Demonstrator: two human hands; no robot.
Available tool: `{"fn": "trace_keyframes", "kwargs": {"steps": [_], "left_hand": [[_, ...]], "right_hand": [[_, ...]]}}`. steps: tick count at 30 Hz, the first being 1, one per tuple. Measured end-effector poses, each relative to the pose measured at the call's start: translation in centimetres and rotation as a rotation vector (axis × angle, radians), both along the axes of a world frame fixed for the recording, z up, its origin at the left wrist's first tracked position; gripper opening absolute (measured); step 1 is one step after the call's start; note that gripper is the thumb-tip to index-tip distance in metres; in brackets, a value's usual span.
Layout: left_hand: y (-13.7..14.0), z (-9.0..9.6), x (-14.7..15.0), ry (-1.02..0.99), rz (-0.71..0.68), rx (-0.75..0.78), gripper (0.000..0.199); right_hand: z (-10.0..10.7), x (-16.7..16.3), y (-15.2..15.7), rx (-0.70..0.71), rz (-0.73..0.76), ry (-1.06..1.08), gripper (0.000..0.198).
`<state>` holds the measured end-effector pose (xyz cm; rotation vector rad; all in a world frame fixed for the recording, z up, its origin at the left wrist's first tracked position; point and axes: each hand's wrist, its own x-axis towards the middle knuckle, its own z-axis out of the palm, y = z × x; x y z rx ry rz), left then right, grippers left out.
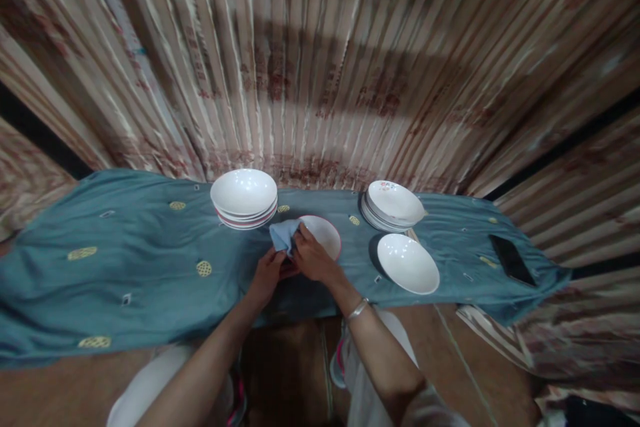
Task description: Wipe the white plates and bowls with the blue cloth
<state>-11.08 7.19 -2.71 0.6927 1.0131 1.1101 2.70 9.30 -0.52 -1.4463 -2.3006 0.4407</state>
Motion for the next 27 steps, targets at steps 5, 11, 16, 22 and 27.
{"fn": "trace_keyframes", "kwargs": {"steps": [5,11,16,22,27], "left_hand": [[0.1,0.2,0.0,0.028,-0.014,-0.042,0.039],[0.1,0.7,-0.3,0.008,-0.036,-0.059,0.064],[0.2,0.3,-0.5,0.004,-0.05,-0.042,0.068],[0.3,-0.2,-0.4,0.003,-0.04,-0.041,0.065],[0.3,0.2,-0.2,0.012,-0.037,-0.042,0.067]], "right_hand": [[0.5,0.6,0.4,0.096,-0.102,-0.174,0.04],[1.2,1.8,0.7,0.136,-0.228,-0.312,0.038],[1.8,3.6,0.3,0.109,-0.25,-0.377,0.037],[2.3,5.5,-1.1,0.089,-0.255,-0.437,0.031],[2.7,5.4,-3.0,0.031,-0.191,-0.487,0.028]]}}
